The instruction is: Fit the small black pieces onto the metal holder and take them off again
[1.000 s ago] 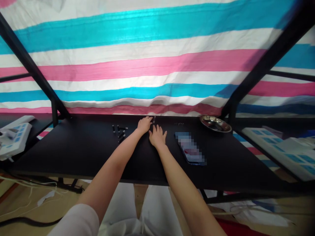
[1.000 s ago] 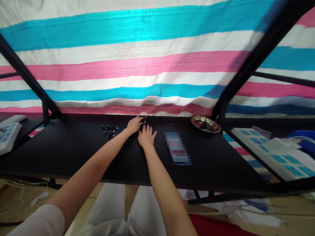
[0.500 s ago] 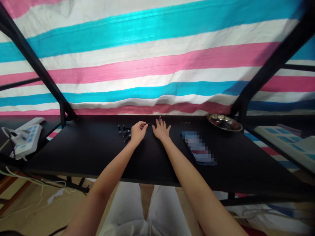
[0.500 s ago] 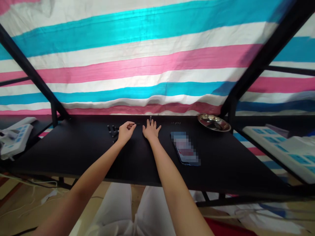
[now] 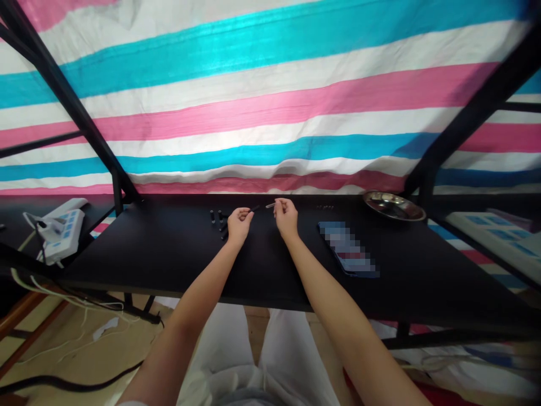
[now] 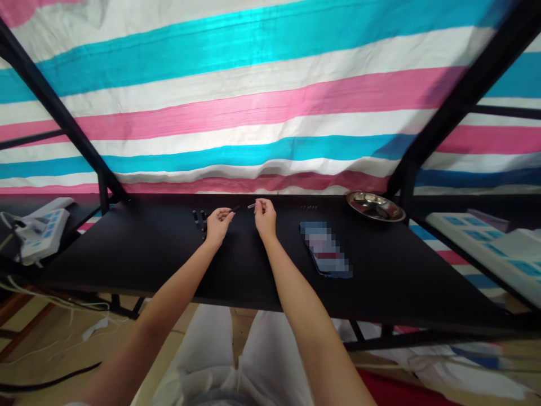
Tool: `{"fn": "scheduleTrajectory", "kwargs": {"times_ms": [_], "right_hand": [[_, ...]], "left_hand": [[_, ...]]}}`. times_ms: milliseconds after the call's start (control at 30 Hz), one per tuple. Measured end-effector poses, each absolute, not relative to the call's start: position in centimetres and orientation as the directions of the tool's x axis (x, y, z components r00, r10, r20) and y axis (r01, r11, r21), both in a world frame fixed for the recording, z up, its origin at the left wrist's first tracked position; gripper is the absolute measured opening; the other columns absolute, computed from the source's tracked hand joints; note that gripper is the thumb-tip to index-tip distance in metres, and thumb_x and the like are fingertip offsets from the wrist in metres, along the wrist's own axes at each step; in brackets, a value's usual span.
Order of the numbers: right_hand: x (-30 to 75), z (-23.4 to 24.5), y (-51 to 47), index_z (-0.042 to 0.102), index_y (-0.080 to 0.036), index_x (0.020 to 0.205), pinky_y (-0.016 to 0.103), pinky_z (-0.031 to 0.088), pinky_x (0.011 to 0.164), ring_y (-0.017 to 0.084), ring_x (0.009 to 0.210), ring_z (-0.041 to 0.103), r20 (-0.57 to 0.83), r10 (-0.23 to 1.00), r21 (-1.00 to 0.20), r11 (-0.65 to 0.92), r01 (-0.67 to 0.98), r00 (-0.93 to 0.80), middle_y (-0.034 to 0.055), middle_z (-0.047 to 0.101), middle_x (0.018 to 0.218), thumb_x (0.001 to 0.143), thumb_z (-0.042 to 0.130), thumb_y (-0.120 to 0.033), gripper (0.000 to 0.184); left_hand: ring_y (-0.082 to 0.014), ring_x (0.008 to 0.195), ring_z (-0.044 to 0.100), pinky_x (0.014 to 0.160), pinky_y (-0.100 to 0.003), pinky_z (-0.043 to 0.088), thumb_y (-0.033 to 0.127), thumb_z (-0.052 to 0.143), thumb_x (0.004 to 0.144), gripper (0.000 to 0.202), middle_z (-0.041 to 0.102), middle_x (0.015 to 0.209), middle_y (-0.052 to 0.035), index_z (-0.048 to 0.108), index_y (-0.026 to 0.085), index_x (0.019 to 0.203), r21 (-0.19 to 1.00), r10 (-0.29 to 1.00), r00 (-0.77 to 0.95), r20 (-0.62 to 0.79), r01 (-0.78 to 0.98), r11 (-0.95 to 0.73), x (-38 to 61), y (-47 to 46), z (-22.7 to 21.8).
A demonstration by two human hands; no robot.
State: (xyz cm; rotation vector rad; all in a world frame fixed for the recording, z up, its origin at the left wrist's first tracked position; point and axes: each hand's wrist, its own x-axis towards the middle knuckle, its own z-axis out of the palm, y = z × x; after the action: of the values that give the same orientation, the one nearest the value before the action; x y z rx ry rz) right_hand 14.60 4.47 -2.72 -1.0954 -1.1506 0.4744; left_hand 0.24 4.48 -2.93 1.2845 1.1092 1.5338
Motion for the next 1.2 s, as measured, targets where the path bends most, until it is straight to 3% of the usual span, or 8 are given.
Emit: {"fn": "scheduleTrajectory", "kwargs": {"times_ms": [200,467,833,1000,1100,1200], "right_hand": [[13.9,-2.6,4.1,0.053,-0.018,0.082,0.021,0.031,0.045,0.006,0.044,0.039,0.299,0.886,-0.897,0.388,-0.213,0.355,-0.0069,0.045,0.053,0.074,0.057,-0.045,0.028],[14.2,-2.4,4.0,0.054,-0.018,0.078,0.021,0.029,0.043,0.005,0.042,0.035,0.207,0.941,-0.858,0.306,-0.413,0.267,-0.0082,0.041,0.049,0.070,0.064,-0.040,0.025],[14.3,-2.3,3.9,0.054,-0.018,0.076,0.022,0.028,0.043,0.005,0.041,0.032,0.203,0.949,-0.876,0.286,-0.390,0.240,-0.0082,0.039,0.049,0.071,0.061,-0.041,0.024],[13.7,-2.5,3.7,0.057,-0.017,0.079,0.022,0.028,0.043,0.006,0.041,0.033,0.183,0.976,-0.921,0.211,-0.326,0.115,-0.0080,0.040,0.047,0.066,0.063,-0.046,0.032],[13.5,-2.8,3.6,0.061,-0.015,0.085,0.022,0.028,0.043,0.006,0.041,0.035,0.209,0.972,-0.955,0.226,-0.195,0.103,-0.0071,0.043,0.048,0.069,0.059,-0.050,0.039],[13.5,-3.1,3.5,0.062,-0.015,0.091,0.023,0.034,0.047,0.008,0.047,0.041,0.317,0.942,-0.948,0.311,0.066,0.107,-0.0044,0.048,0.054,0.077,0.048,-0.050,0.040]], "left_hand": [[-0.0109,0.060,0.058,0.061,-0.025,0.047,0.016,0.067,0.065,0.016,0.063,0.069,-0.0035,0.060,0.013,0.078,0.974,0.976,-0.068,0.205,-0.085,-0.210,0.4,4.2,-2.8],[-0.0118,0.061,0.059,0.059,-0.024,0.046,0.018,0.067,0.065,0.015,0.064,0.065,-0.0035,0.059,0.013,0.077,0.974,0.978,-0.043,0.204,-0.093,-0.207,0.3,4.0,-2.6],[-0.0110,0.059,0.058,0.060,-0.025,0.046,0.021,0.070,0.062,0.019,0.064,0.065,-0.0022,0.061,0.013,0.076,0.975,0.979,-0.035,0.200,-0.087,-0.202,0.2,3.8,-2.4],[-0.0102,0.058,0.057,0.062,-0.025,0.046,0.021,0.071,0.061,0.019,0.062,0.062,-0.0008,0.063,0.013,0.076,0.973,0.974,0.033,0.224,-0.063,-0.222,0.4,3.3,-2.2],[-0.0098,0.058,0.056,0.062,-0.025,0.046,0.022,0.071,0.061,0.019,0.061,0.063,-0.0009,0.062,0.013,0.076,0.970,0.970,0.030,0.240,-0.057,-0.238,0.5,3.2,-2.1],[-0.0099,0.058,0.056,0.060,-0.025,0.046,0.024,0.070,0.062,0.020,0.061,0.064,-0.0013,0.062,0.013,0.077,0.967,0.969,-0.018,0.247,-0.067,-0.248,0.3,3.2,-1.9]]}}
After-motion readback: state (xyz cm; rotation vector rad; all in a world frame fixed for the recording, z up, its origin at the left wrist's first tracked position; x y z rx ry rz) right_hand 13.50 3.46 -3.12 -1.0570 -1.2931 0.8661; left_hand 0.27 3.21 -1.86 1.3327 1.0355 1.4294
